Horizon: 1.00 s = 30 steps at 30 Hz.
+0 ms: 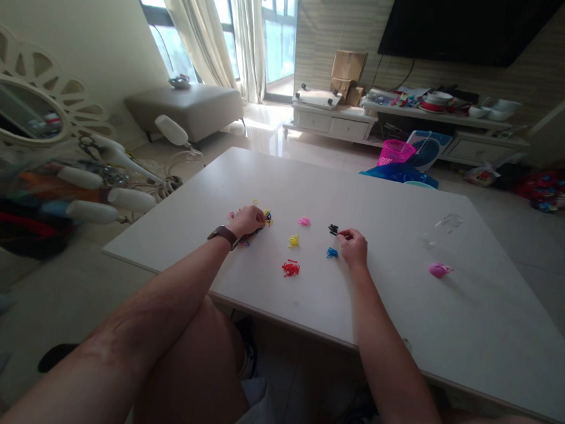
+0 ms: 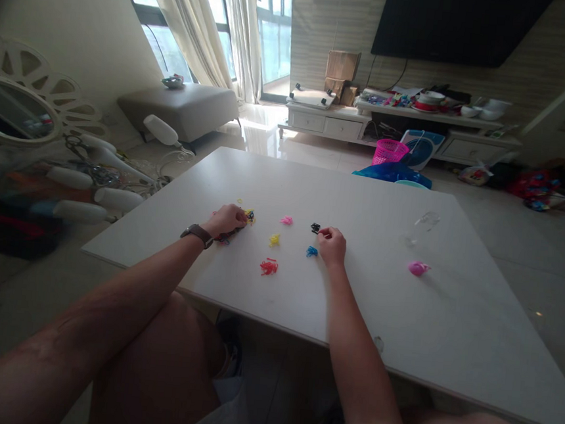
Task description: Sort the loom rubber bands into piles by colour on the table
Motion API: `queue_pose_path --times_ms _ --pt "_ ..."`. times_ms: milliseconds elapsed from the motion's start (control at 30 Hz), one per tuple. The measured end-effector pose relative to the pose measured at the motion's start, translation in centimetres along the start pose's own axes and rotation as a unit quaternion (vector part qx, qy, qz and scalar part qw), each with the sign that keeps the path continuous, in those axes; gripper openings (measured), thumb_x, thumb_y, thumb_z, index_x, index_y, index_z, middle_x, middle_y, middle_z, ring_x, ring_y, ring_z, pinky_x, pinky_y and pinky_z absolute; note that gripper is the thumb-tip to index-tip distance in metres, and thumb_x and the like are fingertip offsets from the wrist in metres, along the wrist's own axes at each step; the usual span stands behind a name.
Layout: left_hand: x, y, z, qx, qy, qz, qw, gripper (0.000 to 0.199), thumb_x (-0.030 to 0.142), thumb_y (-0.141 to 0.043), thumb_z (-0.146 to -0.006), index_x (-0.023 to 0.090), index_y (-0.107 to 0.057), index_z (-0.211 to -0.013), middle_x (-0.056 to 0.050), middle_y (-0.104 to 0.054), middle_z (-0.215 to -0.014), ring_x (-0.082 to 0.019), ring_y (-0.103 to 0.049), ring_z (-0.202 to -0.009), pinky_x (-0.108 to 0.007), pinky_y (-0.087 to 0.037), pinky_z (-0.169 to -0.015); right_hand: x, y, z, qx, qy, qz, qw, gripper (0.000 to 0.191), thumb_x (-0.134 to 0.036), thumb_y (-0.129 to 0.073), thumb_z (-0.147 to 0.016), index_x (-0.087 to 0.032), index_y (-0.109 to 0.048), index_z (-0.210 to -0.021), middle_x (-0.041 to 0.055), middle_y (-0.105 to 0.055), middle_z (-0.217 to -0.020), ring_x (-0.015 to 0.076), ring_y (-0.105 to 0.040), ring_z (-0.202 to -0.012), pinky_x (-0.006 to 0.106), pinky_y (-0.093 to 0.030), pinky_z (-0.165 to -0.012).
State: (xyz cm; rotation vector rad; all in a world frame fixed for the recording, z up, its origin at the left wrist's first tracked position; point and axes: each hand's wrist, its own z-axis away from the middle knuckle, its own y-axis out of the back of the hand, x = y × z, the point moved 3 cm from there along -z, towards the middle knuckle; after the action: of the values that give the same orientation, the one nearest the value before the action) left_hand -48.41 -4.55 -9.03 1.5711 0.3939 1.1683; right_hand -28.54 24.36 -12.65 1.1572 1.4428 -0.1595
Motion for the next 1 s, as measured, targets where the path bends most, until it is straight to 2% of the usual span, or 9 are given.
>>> queue_pose_path --times_ms 133,600,800,1000 --pt "0.3 0.0 -0.2 0.002 0.009 -0.016 1.0 0.011 0.019 -0.068 -0.071 0.019 -0.076 -0.077 -0.006 -0.075 -0.08 -0.019 -0.067 -0.079 -0.024 -0.047 -0.068 0.1 0.0 0.0 -0.002 0.001 0.0 1.0 0.014 -0.03 -0.057 -0.073 -0.021 -0.068 -0.073 0.0034 -0.069 -0.079 0.0207 -0.061 -0.072 0.037 -0.049 -0.077" --pt "-0.1 2.1 0.1 0.02 0.031 0.015 0.999 0.016 0.024 -0.066 -0.072 0.014 -0.076 -0.08 -0.007 -0.072 -0.076 -0.018 -0.061 -0.069 -0.024 -0.045 -0.064 0.2 0.0 -0.1 -0.001 0.005 0.001 1.0 0.015 -0.029 -0.056 -0.073 -0.021 -0.068 -0.074 0.0033 -0.069 -0.079 0.0196 -0.06 -0.072 0.034 -0.047 -0.075" --pt "-0.1 2.4 0.3 0.015 0.024 0.055 0.998 0.012 0.026 -0.07 -0.071 0.015 -0.071 -0.075 -0.004 -0.067 -0.066 -0.016 -0.058 -0.066 -0.025 -0.045 -0.063 0.3 0.0 -0.2 -0.002 0.002 0.002 1.0 0.015 -0.029 -0.057 -0.073 -0.021 -0.069 -0.074 0.0032 -0.069 -0.079 0.02 -0.061 -0.073 0.034 -0.047 -0.076" --pt "-0.4 2.1 0.2 0.018 -0.009 0.067 0.998 0.009 0.024 -0.067 -0.071 0.016 -0.067 -0.075 -0.003 -0.065 -0.065 -0.015 -0.055 -0.064 -0.025 -0.042 -0.06 0.2 0.0 -0.1 -0.004 0.003 0.007 1.0 0.015 -0.029 -0.056 -0.072 -0.02 -0.069 -0.074 0.0032 -0.069 -0.079 0.0188 -0.06 -0.072 0.032 -0.046 -0.074"
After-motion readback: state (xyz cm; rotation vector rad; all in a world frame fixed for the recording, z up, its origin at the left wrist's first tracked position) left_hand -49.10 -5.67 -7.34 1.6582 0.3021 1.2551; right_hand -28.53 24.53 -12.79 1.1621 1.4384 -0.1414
